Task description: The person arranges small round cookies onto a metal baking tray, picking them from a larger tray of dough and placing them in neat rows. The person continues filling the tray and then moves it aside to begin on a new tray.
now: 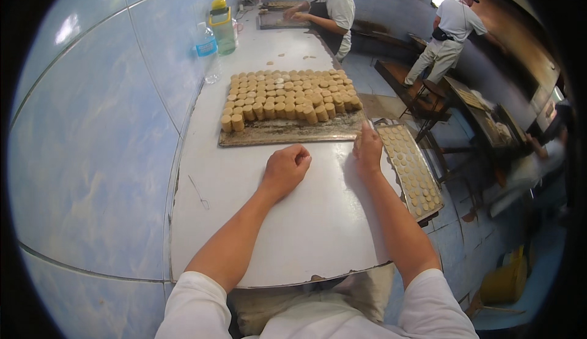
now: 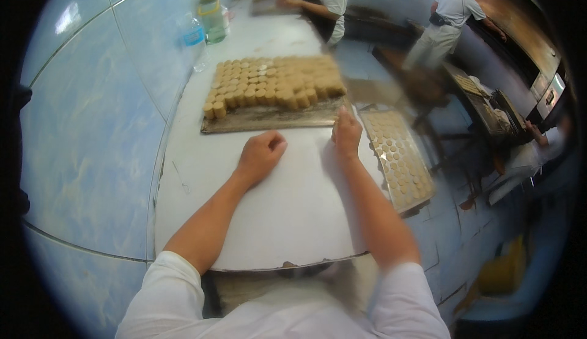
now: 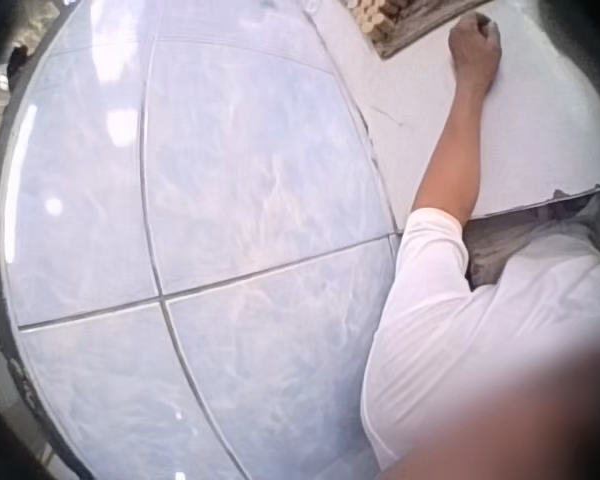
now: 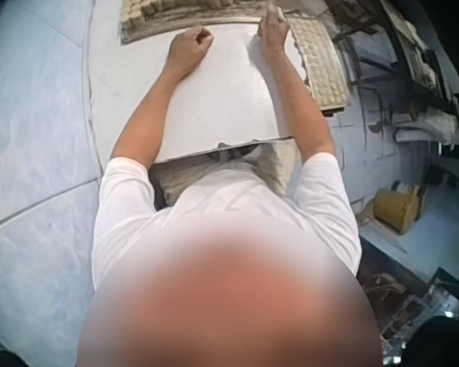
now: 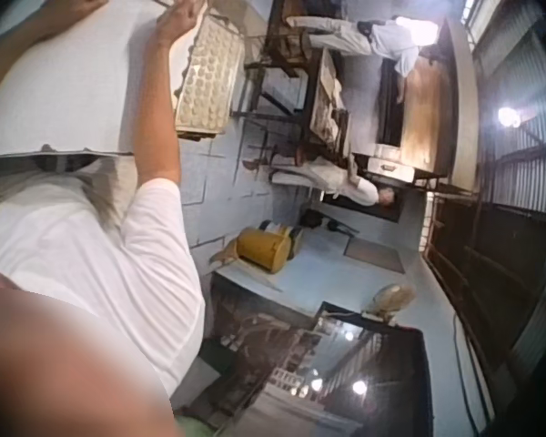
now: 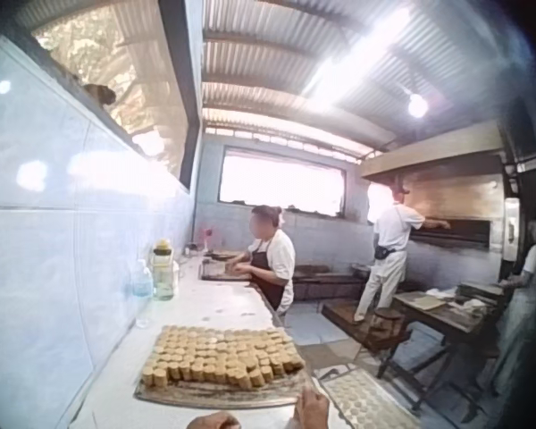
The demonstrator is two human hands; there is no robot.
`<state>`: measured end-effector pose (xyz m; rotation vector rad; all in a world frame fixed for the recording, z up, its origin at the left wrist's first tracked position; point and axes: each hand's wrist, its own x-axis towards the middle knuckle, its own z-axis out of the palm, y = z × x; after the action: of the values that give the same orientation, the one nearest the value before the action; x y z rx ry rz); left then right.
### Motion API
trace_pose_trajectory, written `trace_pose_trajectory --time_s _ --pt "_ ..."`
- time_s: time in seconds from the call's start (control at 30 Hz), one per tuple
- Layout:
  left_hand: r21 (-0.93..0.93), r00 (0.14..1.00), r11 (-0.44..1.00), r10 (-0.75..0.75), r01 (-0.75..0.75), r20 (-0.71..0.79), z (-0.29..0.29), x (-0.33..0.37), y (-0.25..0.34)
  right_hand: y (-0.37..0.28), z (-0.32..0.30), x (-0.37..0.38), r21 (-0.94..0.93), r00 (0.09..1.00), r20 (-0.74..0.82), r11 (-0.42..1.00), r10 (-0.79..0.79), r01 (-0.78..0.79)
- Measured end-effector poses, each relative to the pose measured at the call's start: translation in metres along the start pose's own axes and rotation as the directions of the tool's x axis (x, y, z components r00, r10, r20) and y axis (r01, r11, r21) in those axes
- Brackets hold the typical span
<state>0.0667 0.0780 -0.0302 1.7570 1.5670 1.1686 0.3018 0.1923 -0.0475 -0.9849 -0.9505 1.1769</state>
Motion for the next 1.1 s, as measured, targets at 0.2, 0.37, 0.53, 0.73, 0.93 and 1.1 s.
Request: trace_pose_trajectory --time_s 0.2,0.37,0.53,0.73,0.93,1.1 --pt "0.008 0.999 1.000 0.027 -0.027 -0.024 0.001 -0.002 0.002 -0.029 -0.009 0.000 0.482 0.962 0.153 0.833 0.226 -0.272" --pt "0.009 1.000 1.000 0.004 -0.004 -0.015 0.002 0.000 0.004 -0.033 -0.009 0.002 0.593 0.907 0.193 0.693 0.374 -0.411" --pt "0.006 0.999 0.999 -0.053 0.053 0.012 0.000 0.001 0.005 -0.028 0.004 0.018 0.140 0.949 0.209 0.953 0.235 -0.267" --pt "-0.073 0.999 0.997 -0.033 0.032 -0.012 0.001 0.002 -0.001 -0.033 0.044 0.126 -0.672 0.954 0.268 0.685 -0.132 0.283" --pt "-0.100 0.999 0.995 -0.030 0.027 -0.033 0.000 0.002 -0.001 -0.048 0.058 0.166 -0.857 0.857 0.514 -0.001 0.032 0.515" --pt "-0.017 0.999 0.999 -0.033 0.033 -0.021 0.001 0.006 0.001 -0.068 0.074 0.200 -0.856 0.907 0.417 0.360 0.054 0.371"
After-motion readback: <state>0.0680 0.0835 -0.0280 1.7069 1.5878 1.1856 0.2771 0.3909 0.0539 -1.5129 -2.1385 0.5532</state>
